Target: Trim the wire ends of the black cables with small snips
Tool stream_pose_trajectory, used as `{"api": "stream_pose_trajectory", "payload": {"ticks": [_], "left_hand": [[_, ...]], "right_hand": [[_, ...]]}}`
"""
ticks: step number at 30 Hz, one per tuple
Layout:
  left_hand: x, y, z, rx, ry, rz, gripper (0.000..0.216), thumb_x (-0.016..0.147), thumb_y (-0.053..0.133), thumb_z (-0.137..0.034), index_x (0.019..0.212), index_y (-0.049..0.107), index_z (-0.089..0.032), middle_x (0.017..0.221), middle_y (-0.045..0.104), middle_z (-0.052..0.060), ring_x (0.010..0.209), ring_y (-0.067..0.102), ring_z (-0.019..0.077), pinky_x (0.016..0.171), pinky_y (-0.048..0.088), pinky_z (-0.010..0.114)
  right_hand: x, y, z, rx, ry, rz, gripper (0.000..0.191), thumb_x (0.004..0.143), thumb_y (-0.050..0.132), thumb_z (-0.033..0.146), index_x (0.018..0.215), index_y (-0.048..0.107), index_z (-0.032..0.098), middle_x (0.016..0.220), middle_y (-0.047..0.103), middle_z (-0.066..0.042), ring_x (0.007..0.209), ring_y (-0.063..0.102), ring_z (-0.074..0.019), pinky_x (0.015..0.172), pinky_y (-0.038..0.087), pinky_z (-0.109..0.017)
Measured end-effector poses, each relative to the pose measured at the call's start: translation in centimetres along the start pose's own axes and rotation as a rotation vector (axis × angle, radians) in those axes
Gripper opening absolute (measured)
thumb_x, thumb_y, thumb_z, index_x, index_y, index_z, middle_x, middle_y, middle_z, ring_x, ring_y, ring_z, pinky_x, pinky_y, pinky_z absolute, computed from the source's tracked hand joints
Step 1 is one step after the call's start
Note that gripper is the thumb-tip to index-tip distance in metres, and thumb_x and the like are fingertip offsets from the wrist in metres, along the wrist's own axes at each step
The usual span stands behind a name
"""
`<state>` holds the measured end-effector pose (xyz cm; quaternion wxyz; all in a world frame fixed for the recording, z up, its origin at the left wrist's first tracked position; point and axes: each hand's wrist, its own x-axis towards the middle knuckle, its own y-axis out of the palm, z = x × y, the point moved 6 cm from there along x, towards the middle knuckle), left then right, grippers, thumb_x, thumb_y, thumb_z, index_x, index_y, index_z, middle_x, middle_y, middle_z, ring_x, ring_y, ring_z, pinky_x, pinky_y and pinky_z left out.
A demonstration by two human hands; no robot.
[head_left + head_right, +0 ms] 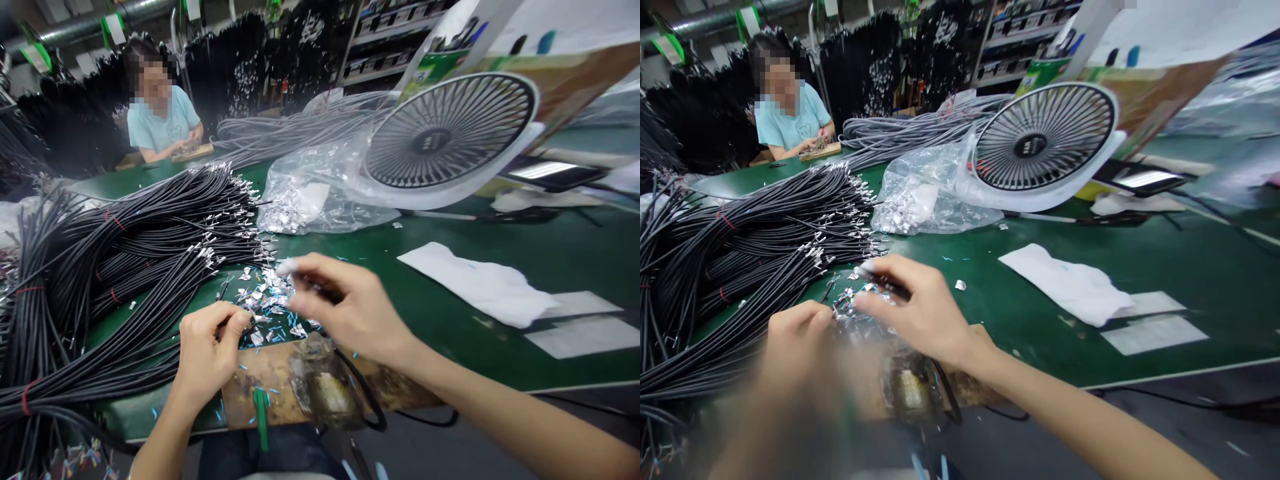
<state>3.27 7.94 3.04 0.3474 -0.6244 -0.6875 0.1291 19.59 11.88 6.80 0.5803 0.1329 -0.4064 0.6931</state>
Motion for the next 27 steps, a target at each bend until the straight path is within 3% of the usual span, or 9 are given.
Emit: {"api": "stream_pose_trajectory", "payload": {"ticks": [3,7,10,14,19,21,23,25,27], "left_hand": [[0.1,0.1,0.0,0.007,0.031,-0.014,0.022,0.088,0.049,-0.026,0.072,0.063,-0.019,0.062,0.063,-0.001,0.056,0.054,0.0105,0.054,0.038,0.022],[0.1,0.2,-0.3,-0.029,0.114,0.019,0.015,0.088,0.052,-0.025,0.091,0.066,-0.02,0.079,0.066,0.002,0.07,0.06,0.0129,0.062,0.045,0.023],[-0.3,0.2,-0.3,0.045,0.156,-0.057,0.016,0.088,0.051,-0.024,0.09,0.067,-0.02,0.075,0.059,0.002,0.065,0.056,0.0118,0.058,0.043,0.023],[-0.7,0.2,-0.2,0.153,0.119,-0.178,0.023,0.091,0.045,-0.022,0.081,0.066,-0.019,0.07,0.052,0.001,0.062,0.051,0.0111,0.056,0.038,0.024],[0.2,-0.2,0.2,-0.164,-0.019,0.031,0.038,0.092,0.041,-0.032,0.061,0.057,-0.018,0.059,0.049,0.0,0.057,0.046,0.012,0.053,0.035,0.025],[0.3,-0.3,-0.3,-0.278,0.033,0.143,0.039,0.092,0.042,-0.033,0.059,0.056,-0.018,0.059,0.051,0.001,0.058,0.047,0.0127,0.055,0.037,0.026],[0.2,-0.4,-0.8,-0.316,0.107,0.206,0.036,0.09,0.046,-0.03,0.058,0.057,-0.018,0.06,0.054,0.001,0.059,0.048,0.0125,0.056,0.037,0.026],[0.2,-0.5,-0.7,-0.302,0.121,0.173,0.029,0.087,0.052,-0.026,0.061,0.062,-0.018,0.061,0.055,0.0,0.058,0.048,0.0112,0.055,0.037,0.025],[0.2,-0.9,-0.3,-0.295,0.084,0.045,0.017,0.084,0.058,-0.024,0.07,0.068,-0.02,0.062,0.055,-0.002,0.057,0.049,0.0096,0.051,0.036,0.022]], "right_hand": [[-0.3,1.4,1.2,-0.01,-0.147,0.125,0.008,0.08,0.055,0.014,0.079,0.063,0.014,0.072,0.063,-0.004,0.063,0.059,-0.0126,0.053,0.048,-0.022],[-1.1,2.0,2.6,-0.236,-0.394,0.023,0.025,0.081,0.04,0.003,0.075,0.062,0.013,0.066,0.06,-0.005,0.057,0.055,-0.012,0.047,0.042,-0.021],[-1.5,2.5,3.5,-0.345,-0.575,0.016,0.029,0.085,0.037,0.006,0.07,0.062,0.013,0.056,0.054,-0.003,0.05,0.051,-0.0121,0.044,0.038,-0.022],[-1.0,3.1,3.0,-0.348,-0.564,0.13,0.034,0.087,0.033,0.008,0.07,0.062,0.014,0.058,0.056,-0.003,0.049,0.05,-0.0115,0.043,0.037,-0.022],[-1.1,2.8,2.9,-0.169,-0.774,0.004,0.029,0.092,0.037,0.014,0.077,0.062,0.013,0.053,0.056,-0.001,0.045,0.047,-0.0103,0.041,0.034,-0.023],[0.0,3.1,1.7,0.028,-0.59,0.011,0.022,0.091,0.045,0.016,0.075,0.061,0.014,0.059,0.059,-0.001,0.05,0.051,-0.0095,0.045,0.038,-0.021],[1.4,4.1,-0.3,0.224,-0.244,0.082,0.019,0.087,0.052,0.02,0.07,0.058,0.015,0.062,0.058,-0.001,0.055,0.052,-0.0095,0.049,0.041,-0.021],[2.0,5.3,-1.8,0.343,0.035,0.177,0.023,0.084,0.057,0.028,0.065,0.055,0.015,0.059,0.052,0.002,0.053,0.048,-0.009,0.048,0.039,-0.021],[2.4,5.5,-2.4,0.362,0.159,0.21,0.033,0.082,0.057,0.035,0.057,0.051,0.015,0.053,0.044,0.004,0.049,0.04,-0.0077,0.045,0.033,-0.021]]}}
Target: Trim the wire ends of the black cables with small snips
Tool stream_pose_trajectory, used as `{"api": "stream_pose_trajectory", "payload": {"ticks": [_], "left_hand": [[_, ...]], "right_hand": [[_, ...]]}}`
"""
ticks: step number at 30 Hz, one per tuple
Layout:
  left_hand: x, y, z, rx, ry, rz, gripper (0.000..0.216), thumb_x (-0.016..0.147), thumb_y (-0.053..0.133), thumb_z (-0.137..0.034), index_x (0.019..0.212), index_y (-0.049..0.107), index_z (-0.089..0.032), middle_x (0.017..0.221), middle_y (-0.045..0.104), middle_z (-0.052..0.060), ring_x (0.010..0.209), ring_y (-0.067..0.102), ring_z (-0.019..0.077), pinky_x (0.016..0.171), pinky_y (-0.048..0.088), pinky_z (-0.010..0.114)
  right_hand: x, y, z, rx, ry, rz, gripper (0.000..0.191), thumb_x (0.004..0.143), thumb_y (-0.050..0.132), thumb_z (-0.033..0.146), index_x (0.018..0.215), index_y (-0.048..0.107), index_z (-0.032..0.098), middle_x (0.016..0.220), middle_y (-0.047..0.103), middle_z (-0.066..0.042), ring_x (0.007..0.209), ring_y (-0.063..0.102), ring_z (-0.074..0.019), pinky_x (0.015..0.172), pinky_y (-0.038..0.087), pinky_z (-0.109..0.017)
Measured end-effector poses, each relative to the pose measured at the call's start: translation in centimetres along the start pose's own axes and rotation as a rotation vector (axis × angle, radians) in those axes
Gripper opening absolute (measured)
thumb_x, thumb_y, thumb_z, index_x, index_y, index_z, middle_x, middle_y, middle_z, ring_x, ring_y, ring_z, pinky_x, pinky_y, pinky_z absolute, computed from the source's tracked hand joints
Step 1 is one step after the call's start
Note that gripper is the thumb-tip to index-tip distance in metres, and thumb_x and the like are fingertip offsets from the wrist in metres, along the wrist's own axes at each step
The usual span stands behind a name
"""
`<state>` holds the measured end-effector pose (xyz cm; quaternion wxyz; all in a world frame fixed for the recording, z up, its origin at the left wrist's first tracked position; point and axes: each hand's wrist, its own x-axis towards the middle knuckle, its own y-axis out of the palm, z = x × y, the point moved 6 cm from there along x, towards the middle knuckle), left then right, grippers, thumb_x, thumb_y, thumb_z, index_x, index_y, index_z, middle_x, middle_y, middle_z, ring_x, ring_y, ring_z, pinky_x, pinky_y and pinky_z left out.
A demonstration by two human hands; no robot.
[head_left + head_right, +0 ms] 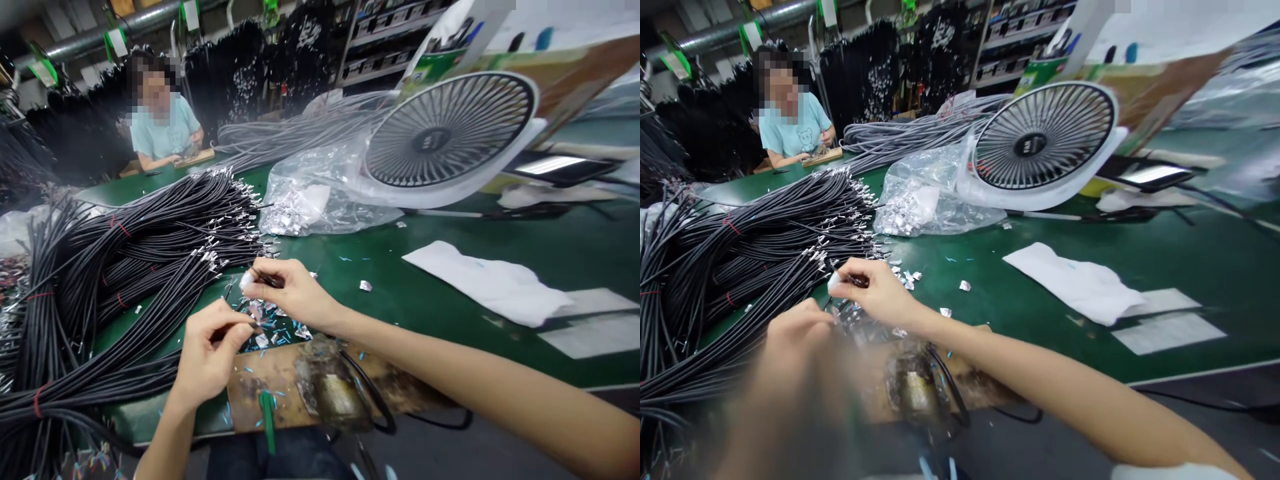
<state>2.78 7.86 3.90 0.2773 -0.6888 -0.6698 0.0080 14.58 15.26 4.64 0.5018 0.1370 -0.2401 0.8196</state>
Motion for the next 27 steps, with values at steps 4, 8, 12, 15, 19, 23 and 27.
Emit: {"api": "stream_pose_trajectory", "payload": {"ticks": [4,8,12,15,19,23,27], "left_hand": [[-0.2,-0.9,0.2,-0.05,-0.024,-0.21,0.006,0.078,0.065,-0.021,0.077,0.071,-0.021,0.067,0.057,-0.002,0.055,0.051,0.007,0.046,0.035,0.018],[-0.3,-0.9,-0.3,0.056,0.02,-0.273,0.005,0.076,0.067,-0.019,0.074,0.07,-0.02,0.063,0.057,-0.003,0.054,0.051,0.0064,0.045,0.036,0.016],[-0.4,-0.3,-0.6,0.188,0.066,-0.261,0.007,0.077,0.064,-0.016,0.074,0.069,-0.02,0.062,0.058,-0.003,0.055,0.053,0.0076,0.048,0.038,0.016],[-0.3,-0.1,0.0,0.272,-0.01,-0.255,0.012,0.079,0.058,-0.014,0.073,0.067,-0.018,0.063,0.06,-0.002,0.056,0.053,0.0081,0.05,0.039,0.016],[-0.1,-0.7,0.9,0.193,-0.151,-0.318,0.022,0.086,0.051,-0.024,0.07,0.063,-0.016,0.06,0.058,-0.002,0.051,0.05,0.007,0.045,0.037,0.016],[-0.2,-0.9,0.3,0.11,-0.103,-0.372,0.016,0.081,0.06,-0.028,0.073,0.067,-0.016,0.062,0.058,-0.002,0.052,0.053,0.0066,0.045,0.039,0.014],[-0.5,-1.2,-0.1,0.095,-0.027,-0.399,0.009,0.078,0.064,-0.024,0.076,0.07,-0.018,0.064,0.061,-0.002,0.055,0.057,0.0076,0.048,0.042,0.015]], "right_hand": [[-0.6,-1.6,1.2,-0.075,0.044,-0.086,0.032,0.082,0.057,0.031,0.055,0.052,0.015,0.054,0.043,0.004,0.051,0.038,-0.0076,0.047,0.032,-0.021],[-1.8,-1.6,3.0,-0.072,-0.023,-0.021,0.011,0.079,0.061,0.024,0.078,0.064,0.013,0.069,0.056,-0.001,0.059,0.05,-0.0097,0.051,0.041,-0.021],[-2.9,-0.6,4.9,-0.346,-0.354,-0.03,0.015,0.077,0.05,0.007,0.08,0.063,0.014,0.075,0.057,-0.004,0.061,0.052,-0.0105,0.05,0.041,-0.021],[-3.4,0.1,5.1,-0.356,-0.442,-0.037,0.022,0.074,0.042,0.001,0.076,0.061,0.014,0.072,0.056,-0.005,0.058,0.05,-0.0105,0.047,0.039,-0.02],[-3.1,-0.4,4.5,-0.169,-0.319,-0.097,0.019,0.073,0.047,0.001,0.074,0.059,0.015,0.072,0.056,-0.003,0.065,0.054,-0.0116,0.056,0.044,-0.022],[-2.4,-1.7,3.4,-0.215,-0.088,-0.218,0.014,0.074,0.058,0.005,0.084,0.064,0.014,0.076,0.059,-0.004,0.061,0.051,-0.0109,0.055,0.042,-0.023],[-2.2,-0.8,3.4,-0.157,-0.04,-0.135,0.009,0.075,0.064,0.008,0.068,0.066,0.013,0.062,0.057,0.0,0.056,0.05,-0.0094,0.053,0.039,-0.021]]}}
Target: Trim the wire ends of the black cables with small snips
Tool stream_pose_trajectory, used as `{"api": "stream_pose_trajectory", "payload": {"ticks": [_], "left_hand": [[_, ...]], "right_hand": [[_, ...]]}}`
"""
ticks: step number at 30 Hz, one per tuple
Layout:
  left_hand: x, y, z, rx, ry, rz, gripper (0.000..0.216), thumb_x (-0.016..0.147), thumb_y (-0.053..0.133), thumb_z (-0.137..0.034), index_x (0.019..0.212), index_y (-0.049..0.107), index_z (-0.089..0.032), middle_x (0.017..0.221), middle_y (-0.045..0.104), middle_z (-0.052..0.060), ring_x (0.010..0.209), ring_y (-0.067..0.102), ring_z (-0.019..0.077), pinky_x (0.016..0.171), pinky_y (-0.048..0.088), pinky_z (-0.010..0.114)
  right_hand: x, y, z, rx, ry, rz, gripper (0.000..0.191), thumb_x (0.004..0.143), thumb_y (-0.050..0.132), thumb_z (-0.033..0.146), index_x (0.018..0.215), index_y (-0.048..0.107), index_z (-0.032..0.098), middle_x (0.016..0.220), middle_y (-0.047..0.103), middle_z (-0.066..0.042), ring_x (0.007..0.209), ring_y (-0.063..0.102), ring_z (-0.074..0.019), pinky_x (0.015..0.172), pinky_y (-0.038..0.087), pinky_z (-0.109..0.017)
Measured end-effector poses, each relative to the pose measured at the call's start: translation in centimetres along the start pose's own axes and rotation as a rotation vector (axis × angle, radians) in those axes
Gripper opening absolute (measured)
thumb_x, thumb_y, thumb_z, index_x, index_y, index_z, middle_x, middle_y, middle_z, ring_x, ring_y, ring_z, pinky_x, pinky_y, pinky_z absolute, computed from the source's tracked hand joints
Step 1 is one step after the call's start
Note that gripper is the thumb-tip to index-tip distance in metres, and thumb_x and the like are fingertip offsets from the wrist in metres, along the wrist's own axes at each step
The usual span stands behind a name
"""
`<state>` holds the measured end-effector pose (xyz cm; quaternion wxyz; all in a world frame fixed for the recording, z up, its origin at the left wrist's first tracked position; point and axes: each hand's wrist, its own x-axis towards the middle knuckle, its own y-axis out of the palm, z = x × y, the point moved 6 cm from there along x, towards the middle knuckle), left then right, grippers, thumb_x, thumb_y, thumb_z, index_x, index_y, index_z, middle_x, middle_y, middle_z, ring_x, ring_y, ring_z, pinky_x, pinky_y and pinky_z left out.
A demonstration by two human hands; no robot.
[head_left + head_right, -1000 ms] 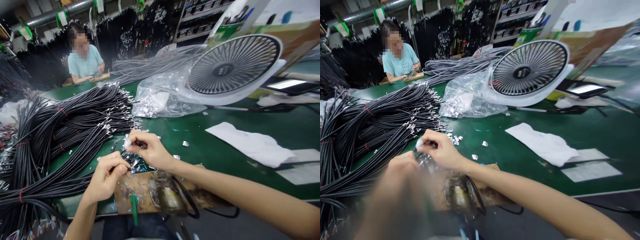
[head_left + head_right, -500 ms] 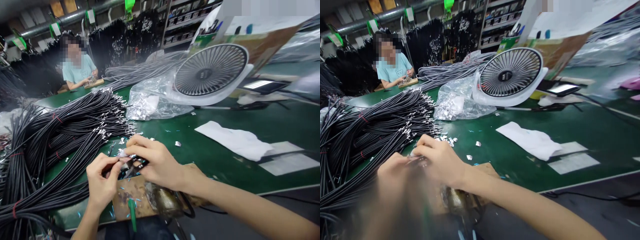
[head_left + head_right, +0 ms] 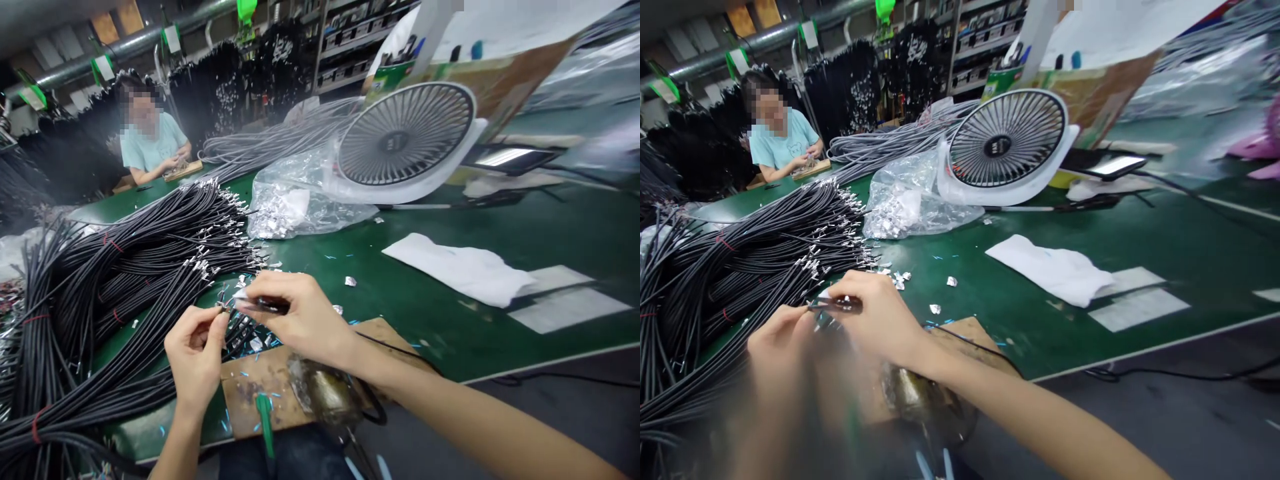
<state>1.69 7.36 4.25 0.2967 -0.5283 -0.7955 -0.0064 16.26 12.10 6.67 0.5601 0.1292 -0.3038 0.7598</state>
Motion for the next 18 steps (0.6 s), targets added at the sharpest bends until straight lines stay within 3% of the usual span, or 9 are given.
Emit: {"api": "stream_pose_trajectory", "payload": {"ticks": [4,10,14,18], "left_hand": [[-0.2,-0.2,-0.3,0.066,0.128,-0.016,0.004,0.075,0.067,-0.016,0.075,0.068,-0.019,0.064,0.061,-0.003,0.059,0.057,0.0084,0.051,0.042,0.017],[-1.0,0.2,-1.0,0.264,0.297,-0.08,0.009,0.076,0.064,-0.01,0.074,0.065,-0.019,0.065,0.058,-0.004,0.058,0.053,0.0066,0.051,0.04,0.018],[-1.2,0.6,-0.7,0.272,0.263,-0.035,0.008,0.077,0.064,-0.012,0.073,0.065,-0.018,0.064,0.058,-0.003,0.056,0.053,0.007,0.05,0.041,0.018],[-0.6,0.9,-0.1,0.174,0.073,0.102,0.003,0.078,0.065,-0.019,0.076,0.067,-0.019,0.066,0.064,-0.002,0.057,0.058,0.0091,0.049,0.044,0.018]], "right_hand": [[-0.6,0.4,0.6,-0.018,-0.094,-0.05,0.011,0.076,0.059,0.004,0.069,0.064,0.011,0.061,0.055,-0.001,0.055,0.048,-0.0092,0.051,0.038,-0.021],[-1.8,0.2,1.0,-0.13,-0.361,-0.068,0.024,0.077,0.04,-0.002,0.082,0.058,0.013,0.072,0.056,-0.005,0.065,0.051,-0.0117,0.054,0.043,-0.021],[-2.2,0.5,0.8,-0.274,-0.383,-0.075,0.022,0.078,0.04,0.0,0.085,0.055,0.015,0.071,0.053,-0.004,0.062,0.05,-0.0121,0.051,0.041,-0.021],[-2.2,0.7,0.6,-0.217,-0.29,-0.104,0.016,0.082,0.042,0.004,0.083,0.055,0.014,0.073,0.053,-0.004,0.065,0.051,-0.0126,0.054,0.042,-0.023]]}}
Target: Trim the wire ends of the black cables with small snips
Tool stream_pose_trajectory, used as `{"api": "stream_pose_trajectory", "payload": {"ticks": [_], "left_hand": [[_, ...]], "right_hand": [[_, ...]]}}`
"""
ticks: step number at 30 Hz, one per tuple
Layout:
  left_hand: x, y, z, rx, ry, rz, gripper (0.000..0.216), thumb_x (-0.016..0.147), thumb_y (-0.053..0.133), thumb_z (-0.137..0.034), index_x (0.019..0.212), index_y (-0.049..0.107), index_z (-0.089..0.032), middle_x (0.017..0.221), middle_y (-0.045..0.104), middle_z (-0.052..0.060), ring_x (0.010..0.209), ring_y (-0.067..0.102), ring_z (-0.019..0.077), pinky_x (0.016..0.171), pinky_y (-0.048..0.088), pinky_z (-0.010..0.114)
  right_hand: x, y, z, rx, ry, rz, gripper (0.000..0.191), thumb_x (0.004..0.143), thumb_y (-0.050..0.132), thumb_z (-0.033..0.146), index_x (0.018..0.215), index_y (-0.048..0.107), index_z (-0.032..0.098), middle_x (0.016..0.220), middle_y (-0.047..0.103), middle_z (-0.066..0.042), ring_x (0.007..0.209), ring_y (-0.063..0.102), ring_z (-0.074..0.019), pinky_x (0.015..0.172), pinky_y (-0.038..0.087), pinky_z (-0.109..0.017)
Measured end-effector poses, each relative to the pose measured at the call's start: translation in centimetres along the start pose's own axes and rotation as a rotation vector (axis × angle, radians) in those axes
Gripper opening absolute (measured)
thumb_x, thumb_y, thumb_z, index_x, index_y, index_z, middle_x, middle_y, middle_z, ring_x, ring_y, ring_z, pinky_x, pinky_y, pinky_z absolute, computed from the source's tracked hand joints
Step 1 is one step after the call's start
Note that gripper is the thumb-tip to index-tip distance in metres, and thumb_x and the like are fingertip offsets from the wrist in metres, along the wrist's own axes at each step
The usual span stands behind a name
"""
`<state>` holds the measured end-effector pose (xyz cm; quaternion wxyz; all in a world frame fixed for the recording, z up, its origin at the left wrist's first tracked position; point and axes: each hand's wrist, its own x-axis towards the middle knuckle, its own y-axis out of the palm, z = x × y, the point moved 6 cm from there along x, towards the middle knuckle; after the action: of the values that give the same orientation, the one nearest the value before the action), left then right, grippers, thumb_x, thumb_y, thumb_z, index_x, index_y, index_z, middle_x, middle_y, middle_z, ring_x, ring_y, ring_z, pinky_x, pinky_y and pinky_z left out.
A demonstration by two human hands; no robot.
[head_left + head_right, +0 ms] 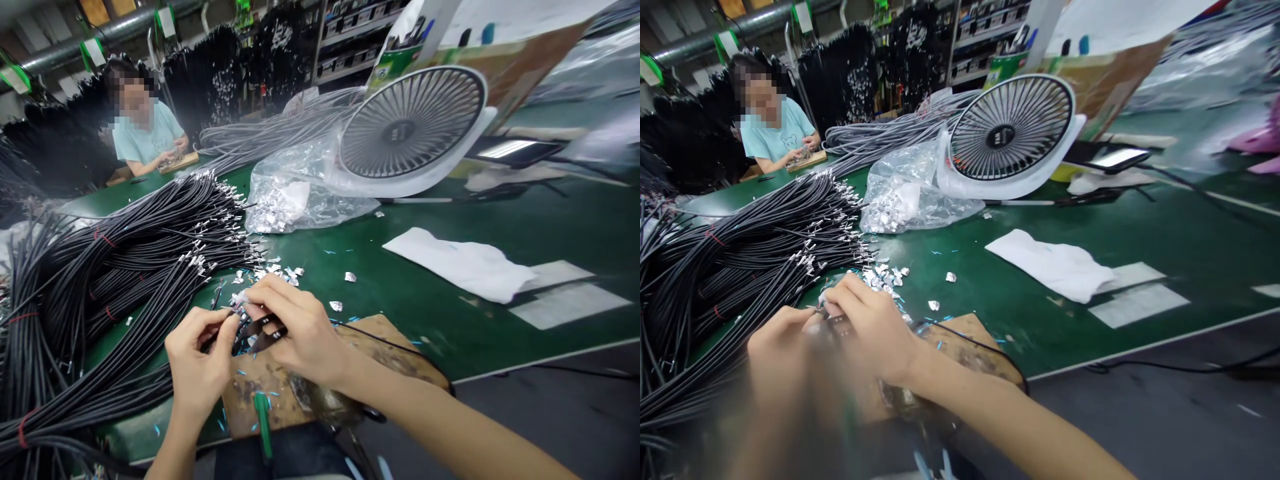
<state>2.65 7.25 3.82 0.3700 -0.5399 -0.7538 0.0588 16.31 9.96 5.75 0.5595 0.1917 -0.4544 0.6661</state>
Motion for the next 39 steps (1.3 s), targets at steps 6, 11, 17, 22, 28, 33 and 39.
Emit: {"api": "stream_pose_trajectory", "payload": {"ticks": [6,11,17,22,28,33,39], "left_hand": [[0.1,-0.7,-0.6,-0.011,0.054,-0.088,0.004,0.074,0.067,-0.019,0.071,0.068,-0.019,0.061,0.062,-0.002,0.055,0.057,0.0098,0.048,0.043,0.019],[-0.5,-0.7,-1.4,0.136,0.25,-0.17,0.011,0.074,0.065,-0.008,0.075,0.066,-0.018,0.063,0.06,-0.003,0.056,0.055,0.0089,0.049,0.042,0.02],[-1.1,-0.7,-2.7,0.229,0.486,-0.274,0.021,0.078,0.055,0.001,0.085,0.063,-0.018,0.067,0.062,-0.001,0.057,0.057,0.0085,0.053,0.046,0.019],[-1.4,-0.1,-3.5,0.489,0.584,-0.29,0.015,0.076,0.057,-0.003,0.072,0.062,-0.016,0.058,0.061,0.001,0.053,0.058,0.0111,0.054,0.047,0.022],[-1.6,0.0,-4.0,0.61,0.599,-0.232,0.013,0.073,0.06,-0.004,0.072,0.062,-0.017,0.056,0.057,0.001,0.052,0.056,0.0122,0.054,0.044,0.023],[-1.4,0.5,-3.7,0.604,0.528,-0.148,0.018,0.071,0.061,-0.003,0.063,0.059,-0.018,0.052,0.055,0.0,0.05,0.055,0.0127,0.053,0.042,0.024],[-1.6,0.0,-3.2,0.411,0.532,-0.314,0.017,0.075,0.06,-0.003,0.085,0.065,-0.015,0.059,0.06,0.0,0.046,0.049,0.0094,0.048,0.04,0.022]], "right_hand": [[0.2,0.1,-1.0,0.235,0.24,0.004,0.012,0.081,0.051,0.01,0.075,0.06,0.014,0.062,0.051,0.001,0.055,0.046,-0.0092,0.05,0.038,-0.02],[-0.1,0.2,-1.3,0.274,0.306,-0.011,0.01,0.079,0.055,0.016,0.072,0.061,0.015,0.062,0.055,0.0,0.054,0.047,-0.0097,0.051,0.038,-0.021],[0.0,0.9,-1.9,0.395,0.528,0.052,0.014,0.078,0.049,0.018,0.066,0.056,0.015,0.057,0.049,0.002,0.051,0.04,-0.0079,0.046,0.035,-0.019],[0.1,1.3,-1.9,0.522,0.579,0.068,0.019,0.076,0.045,0.019,0.057,0.045,0.018,0.053,0.041,0.004,0.047,0.033,-0.0069,0.044,0.032,-0.019],[0.0,0.6,-1.6,0.397,0.504,-0.016,0.015,0.069,0.053,0.017,0.055,0.05,0.017,0.049,0.04,0.005,0.046,0.032,-0.0064,0.044,0.029,-0.019],[0.1,0.5,-1.6,0.37,0.542,-0.002,0.028,0.075,0.049,0.019,0.047,0.042,0.017,0.046,0.034,0.005,0.044,0.03,-0.0066,0.041,0.027,-0.02],[-0.9,0.5,0.2,0.09,0.119,-0.029,0.014,0.072,0.053,0.012,0.059,0.056,0.017,0.053,0.052,0.001,0.048,0.043,-0.0089,0.047,0.034,-0.022]]}}
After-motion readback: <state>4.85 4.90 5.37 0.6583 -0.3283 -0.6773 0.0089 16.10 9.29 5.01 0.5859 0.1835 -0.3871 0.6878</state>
